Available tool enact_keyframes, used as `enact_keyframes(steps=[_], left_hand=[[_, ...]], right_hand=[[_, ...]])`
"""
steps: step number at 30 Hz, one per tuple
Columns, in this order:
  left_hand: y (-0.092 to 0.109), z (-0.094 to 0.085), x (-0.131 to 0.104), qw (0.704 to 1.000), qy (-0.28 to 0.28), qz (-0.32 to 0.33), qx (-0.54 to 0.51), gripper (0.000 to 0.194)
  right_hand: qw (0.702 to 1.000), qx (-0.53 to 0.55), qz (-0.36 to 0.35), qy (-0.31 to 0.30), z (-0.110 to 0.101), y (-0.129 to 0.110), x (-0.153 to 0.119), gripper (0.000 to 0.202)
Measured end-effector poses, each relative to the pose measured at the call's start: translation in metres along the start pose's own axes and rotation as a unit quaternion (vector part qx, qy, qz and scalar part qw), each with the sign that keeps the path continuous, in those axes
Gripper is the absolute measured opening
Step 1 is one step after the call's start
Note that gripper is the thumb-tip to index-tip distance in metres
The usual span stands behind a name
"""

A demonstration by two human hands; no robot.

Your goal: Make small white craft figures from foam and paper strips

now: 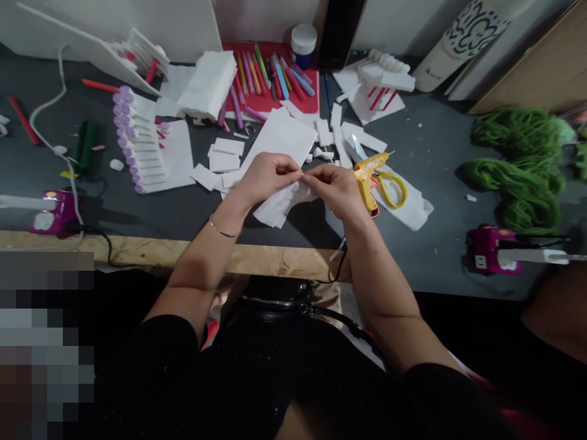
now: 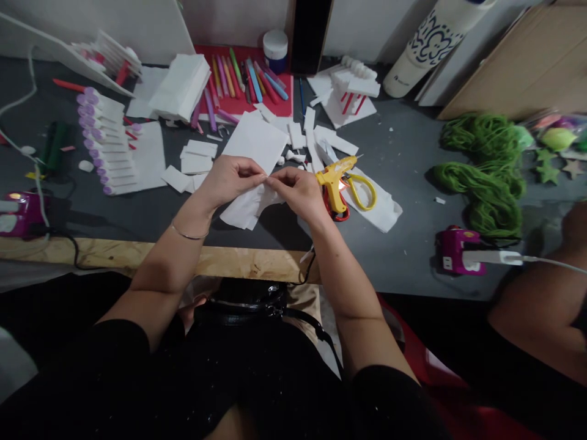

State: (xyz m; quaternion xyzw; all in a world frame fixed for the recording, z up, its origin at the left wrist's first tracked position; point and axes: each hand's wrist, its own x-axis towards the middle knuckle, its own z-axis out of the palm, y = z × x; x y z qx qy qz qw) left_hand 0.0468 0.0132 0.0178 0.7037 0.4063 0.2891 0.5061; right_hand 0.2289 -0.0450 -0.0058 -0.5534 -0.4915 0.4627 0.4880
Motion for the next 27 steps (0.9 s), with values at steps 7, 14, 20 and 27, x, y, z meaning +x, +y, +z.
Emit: enact_keyframes(steps=[7, 14, 20, 27], left_hand=[[0.004, 0.003, -0.003, 0.999, 0.003, 0.022, 0.026, 0.019], [-0.003, 0.002, 0.0, 0.999, -0.018, -0.024, -0.025, 0.038], [-0.003, 0.003, 0.003, 0.995, -0.008, -0.053, -0.085, 0.023], [-0.004, 0.005, 0.005, 0.983, -0.02, -0.094, -0.16, 0.016]], right_hand=[[1.0, -0.005, 0.017, -0.002, -0.002, 0.003, 0.003, 0.033], [1.0, 0.016, 0.003, 0.021, -0.004, 0.003, 0.005, 0.022], [0.998, 0.003, -0.043, 0.043, 0.0, 0.001, 0.001, 0.012], [0.989, -0.078, -0.099, 0.078, 0.004, -0.01, -0.004, 0.007]])
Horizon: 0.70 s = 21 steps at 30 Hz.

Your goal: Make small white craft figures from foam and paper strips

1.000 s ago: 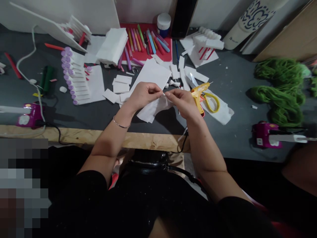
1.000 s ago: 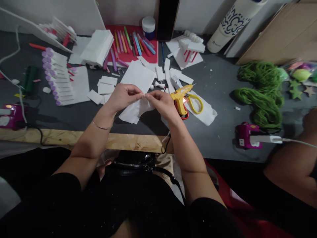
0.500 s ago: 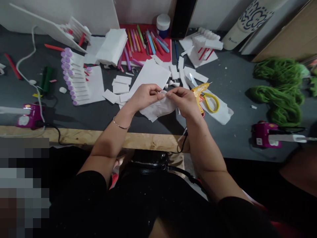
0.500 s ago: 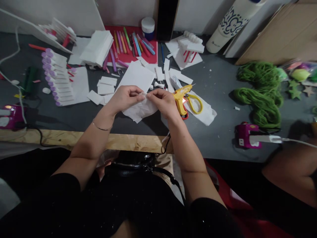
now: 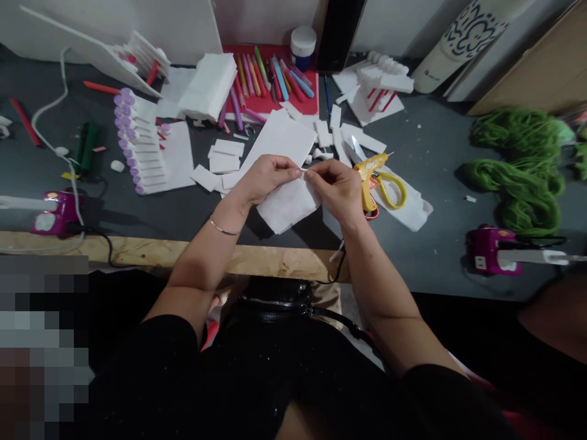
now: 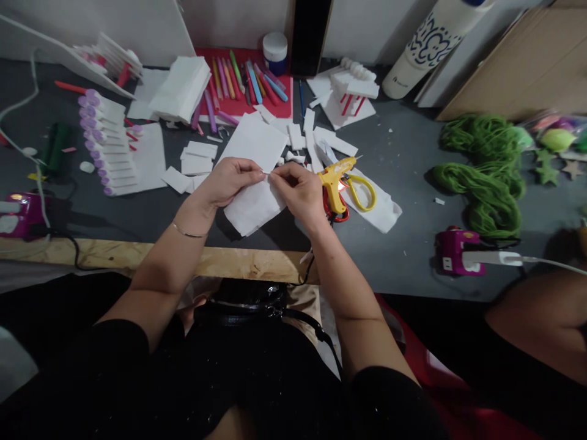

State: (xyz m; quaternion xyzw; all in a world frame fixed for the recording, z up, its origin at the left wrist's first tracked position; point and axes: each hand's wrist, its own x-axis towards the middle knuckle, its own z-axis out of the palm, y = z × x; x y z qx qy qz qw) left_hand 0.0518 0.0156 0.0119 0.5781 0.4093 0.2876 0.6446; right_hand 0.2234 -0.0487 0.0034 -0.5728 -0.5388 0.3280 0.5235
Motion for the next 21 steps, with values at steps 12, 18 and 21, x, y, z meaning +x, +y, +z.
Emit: enact_keyframes(steps=[12, 18, 21], left_hand=[[-0.004, -0.003, 0.002, 0.998, -0.005, 0.047, 0.048, 0.023], [-0.006, -0.001, 0.004, 1.0, 0.005, 0.009, -0.018, 0.013], [-0.006, -0.001, 0.005, 0.999, -0.004, -0.017, -0.043, 0.013]], right_hand=[[1.0, -0.018, -0.001, -0.02, 0.0, 0.01, 0.0, 0.017], [0.964, -0.197, -0.177, -0.011, 0.0, 0.011, 0.0, 0.017], [0.926, -0.285, -0.249, -0.015, -0.002, 0.014, 0.0, 0.024]])
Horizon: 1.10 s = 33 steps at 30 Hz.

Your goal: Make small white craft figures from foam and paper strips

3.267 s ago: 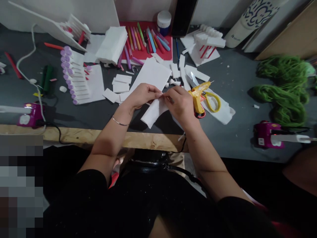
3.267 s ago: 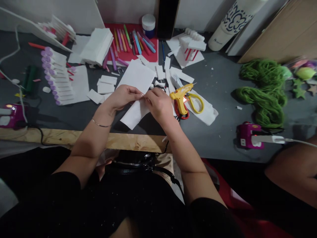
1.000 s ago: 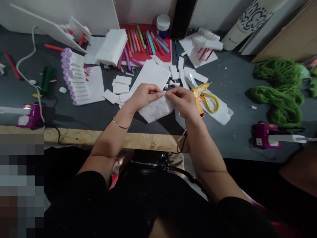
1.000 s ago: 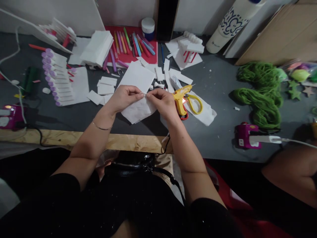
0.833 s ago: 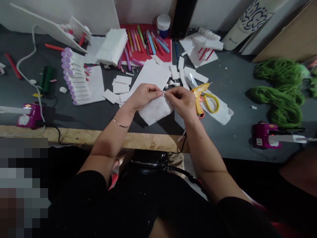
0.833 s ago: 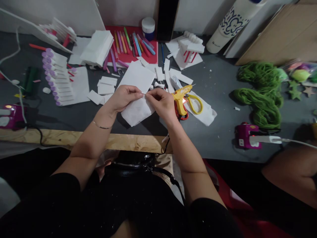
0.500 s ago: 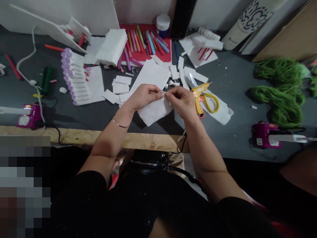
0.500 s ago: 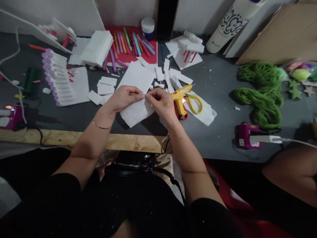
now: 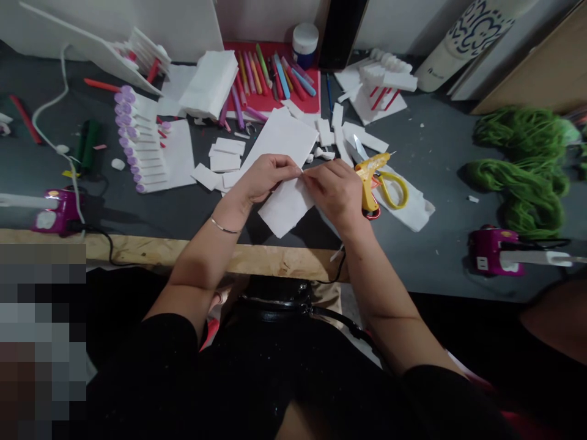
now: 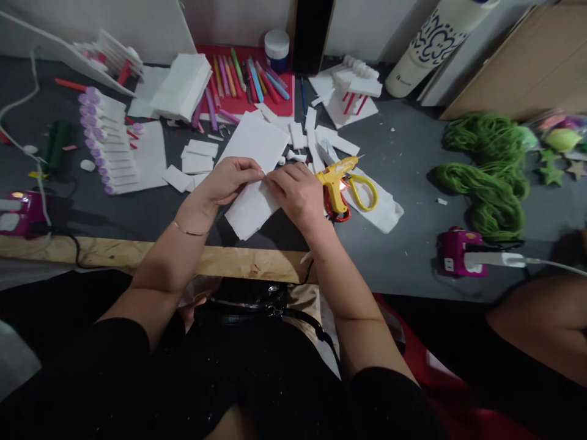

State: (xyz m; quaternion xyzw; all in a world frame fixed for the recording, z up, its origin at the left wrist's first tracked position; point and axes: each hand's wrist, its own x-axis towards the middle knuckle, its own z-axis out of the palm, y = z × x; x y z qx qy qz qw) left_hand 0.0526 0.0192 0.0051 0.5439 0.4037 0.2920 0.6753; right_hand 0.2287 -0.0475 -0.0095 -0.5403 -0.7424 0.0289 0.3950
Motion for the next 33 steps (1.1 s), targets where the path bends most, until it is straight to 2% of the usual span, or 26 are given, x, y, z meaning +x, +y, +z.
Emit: enact_keyframes(steps=[4, 7, 10, 14, 17, 20, 23, 25, 28, 33], left_hand=[[0.003, -0.001, -0.001, 1.0, -0.007, -0.014, 0.016, 0.011], [0.007, -0.001, -0.002, 0.999, -0.018, -0.022, 0.03, 0.02], [0.008, -0.001, -0.003, 0.998, -0.009, -0.004, 0.056, 0.026], [0.006, -0.002, -0.003, 0.995, 0.009, 0.034, 0.091, 0.016], [0.005, -0.001, -0.004, 0.991, 0.008, 0.079, 0.105, 0.014], [0.007, 0.001, -0.006, 0.982, -0.001, 0.132, 0.131, 0.017], [0.007, 0.001, -0.006, 0.972, -0.008, 0.165, 0.168, 0.019], [0.005, -0.001, -0.005, 0.967, -0.005, 0.175, 0.186, 0.02], [0.003, -0.004, -0.003, 0.963, 0.0, 0.179, 0.202, 0.021], [0.005, -0.003, -0.005, 0.964, -0.009, 0.163, 0.21, 0.02]], right_hand=[[0.998, -0.041, -0.046, -0.002, -0.002, -0.001, -0.003, 0.026], [0.998, -0.05, -0.046, -0.012, -0.003, -0.003, -0.004, 0.028], [0.999, -0.032, -0.024, -0.02, -0.003, -0.003, -0.003, 0.027], [0.995, 0.092, 0.046, -0.002, -0.003, -0.002, 0.0, 0.019], [0.966, 0.201, 0.163, -0.011, -0.004, -0.002, 0.003, 0.019], [0.912, 0.301, 0.277, -0.037, -0.005, -0.001, 0.005, 0.029], [0.86, 0.374, 0.34, -0.068, -0.004, 0.003, 0.006, 0.039], [0.843, 0.402, 0.349, -0.082, -0.004, 0.006, 0.006, 0.042], [0.842, 0.405, 0.345, -0.087, -0.005, 0.008, 0.007, 0.044], [0.874, 0.366, 0.309, -0.086, -0.012, 0.003, 0.009, 0.043]])
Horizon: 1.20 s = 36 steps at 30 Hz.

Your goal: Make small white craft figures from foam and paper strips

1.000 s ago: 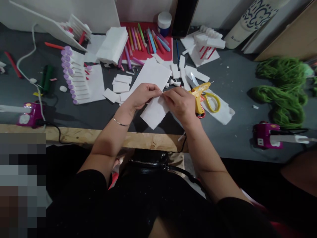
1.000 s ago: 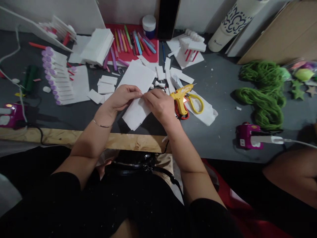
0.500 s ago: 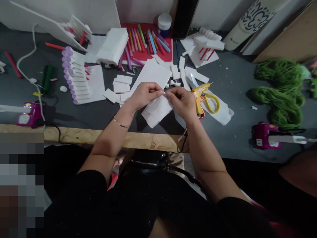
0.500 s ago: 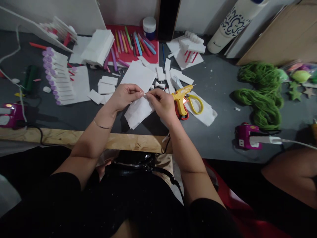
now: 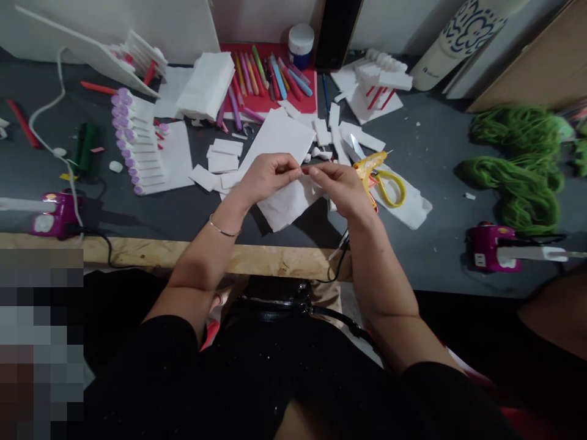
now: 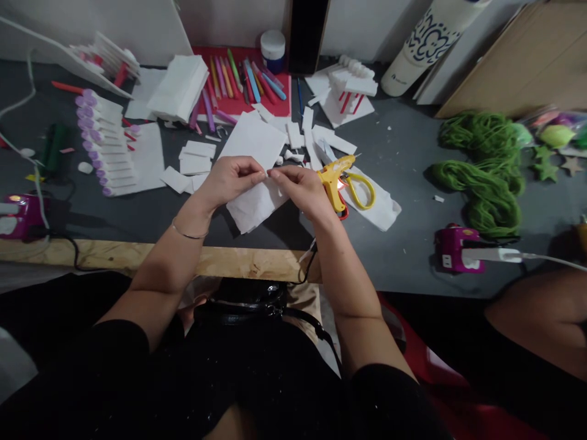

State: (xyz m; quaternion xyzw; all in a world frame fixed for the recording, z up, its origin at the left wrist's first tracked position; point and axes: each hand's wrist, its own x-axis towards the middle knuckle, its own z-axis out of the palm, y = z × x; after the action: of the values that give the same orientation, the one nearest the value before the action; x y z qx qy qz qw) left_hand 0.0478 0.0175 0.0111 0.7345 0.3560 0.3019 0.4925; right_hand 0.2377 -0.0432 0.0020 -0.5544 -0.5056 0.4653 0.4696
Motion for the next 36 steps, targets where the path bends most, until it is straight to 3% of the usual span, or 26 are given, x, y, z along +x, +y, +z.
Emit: enact_keyframes(steps=[7, 17, 20, 24, 28, 36], left_hand=[[0.004, 0.001, -0.004, 0.999, -0.024, 0.021, 0.033, 0.02], [0.002, -0.002, -0.002, 0.996, -0.01, 0.078, 0.034, 0.046], [0.002, -0.002, -0.002, 0.997, -0.013, 0.068, 0.024, 0.048], [0.002, -0.002, -0.003, 0.998, -0.012, 0.06, 0.012, 0.047], [0.002, -0.002, -0.003, 0.999, -0.013, 0.047, 0.013, 0.045], [0.001, 0.0, -0.001, 1.0, -0.015, -0.003, -0.007, 0.042]], right_hand=[[0.999, -0.008, 0.033, -0.007, -0.001, -0.003, -0.001, 0.041], [0.995, 0.042, 0.074, -0.047, -0.005, 0.001, 0.003, 0.058], [0.996, 0.044, 0.071, -0.025, -0.004, 0.004, 0.003, 0.057], [0.998, 0.05, 0.026, 0.015, 0.001, 0.005, 0.003, 0.051], [0.998, 0.05, -0.028, 0.007, 0.005, 0.006, 0.001, 0.044], [0.998, -0.018, -0.059, -0.002, 0.002, 0.001, -0.003, 0.017]])
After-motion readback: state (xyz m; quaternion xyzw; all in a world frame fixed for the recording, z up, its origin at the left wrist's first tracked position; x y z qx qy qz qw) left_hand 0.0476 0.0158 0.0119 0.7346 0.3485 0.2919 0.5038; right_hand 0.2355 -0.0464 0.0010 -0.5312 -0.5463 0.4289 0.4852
